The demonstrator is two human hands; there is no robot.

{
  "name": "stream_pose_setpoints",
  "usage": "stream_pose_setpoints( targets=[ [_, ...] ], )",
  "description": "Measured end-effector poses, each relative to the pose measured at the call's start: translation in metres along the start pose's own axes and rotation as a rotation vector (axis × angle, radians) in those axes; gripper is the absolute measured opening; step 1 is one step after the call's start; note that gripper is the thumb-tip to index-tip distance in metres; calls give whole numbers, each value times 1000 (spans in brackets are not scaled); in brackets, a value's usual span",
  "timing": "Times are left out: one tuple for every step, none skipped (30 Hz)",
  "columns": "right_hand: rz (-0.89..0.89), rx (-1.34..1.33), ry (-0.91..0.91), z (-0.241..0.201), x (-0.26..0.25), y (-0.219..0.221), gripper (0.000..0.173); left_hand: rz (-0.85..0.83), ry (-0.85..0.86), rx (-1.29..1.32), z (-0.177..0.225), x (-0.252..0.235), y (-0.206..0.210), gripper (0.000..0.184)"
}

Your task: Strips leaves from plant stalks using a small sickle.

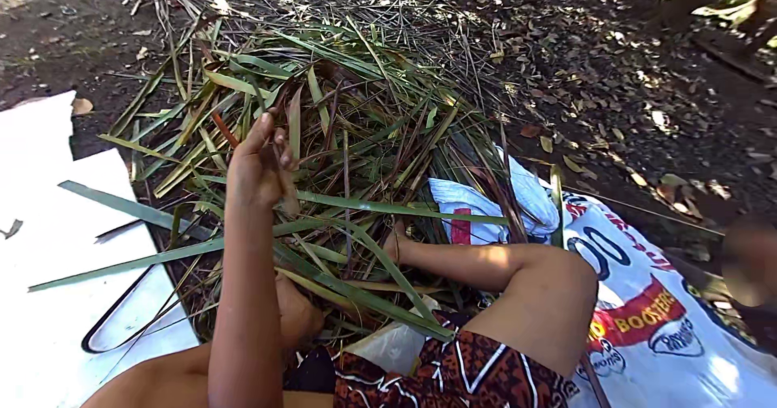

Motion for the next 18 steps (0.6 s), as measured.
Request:
stream_pose_setpoints(
  targets=[
    [-60,-46,77,-33,-10,-27,37,-8,-17,-74,-3,-1,-5,22],
    [-86,-38,84,-53,-18,-42,39,-14,-45,-177,-8,-3,-9,21],
    [-100,-19,75,-66,-25,-53,38,-14,-86,-316,-18,-4,-13,21],
    [-106,-12,67,-76,-30,-61,34,-9,-132,-486,-32,-6,-19,24],
    [-99,-21,58,-81,-34,-65,31,2,-170,-655,-47,-9,-22,29],
    [-79,-38,44,-86,-39,-67,28,15,-203,-775,-61,-12,-21,30],
    [-52,-50,22,-89,-45,-68,28,3,-236,-830,-75,-12,-14,31],
    [-36,-69,7,-93,-50,-68,27,-32,-250,-840,-87,-10,-2,31],
    [-39,-103,7,-100,-55,-70,26,-92,-245,-824,-98,-5,15,32],
    [-40,-138,8,-109,-61,-71,27,-175,-236,-794,-108,3,35,34],
    [-34,-178,5,-120,-66,-73,28,-287,-227,-760,-118,15,56,35],
    [-26,-233,4,-133,-70,-75,28,-418,-225,-723,-127,28,78,34],
    [-3,-283,-1,-148,-75,-76,29,-555,-237,-682,-135,44,99,32],
    [20,-337,-5,-165,-78,-78,30,-677,-260,-650,-141,60,118,31],
    [31,-405,-8,-182,-81,-80,31,-760,-282,-617,-146,74,134,34],
    [38,-464,-21,-199,-83,-81,32,-803,-297,-577,-150,86,145,41],
    [45,-517,-39,-216,-84,-81,32,-822,-307,-537,-151,93,152,47],
    [55,-563,-60,-233,-85,-80,33,-832,-310,-497,-151,96,155,52]
  ],
)
Point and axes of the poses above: each hand's wrist, its own x-axis away from the middle knuckle, its own y-axis out of the palm, z = x × y, the point moved 3 cm from there along -x, towards the middle knuckle, and after that the axes turned 12 degrees about -z, right-handed, at the moved point
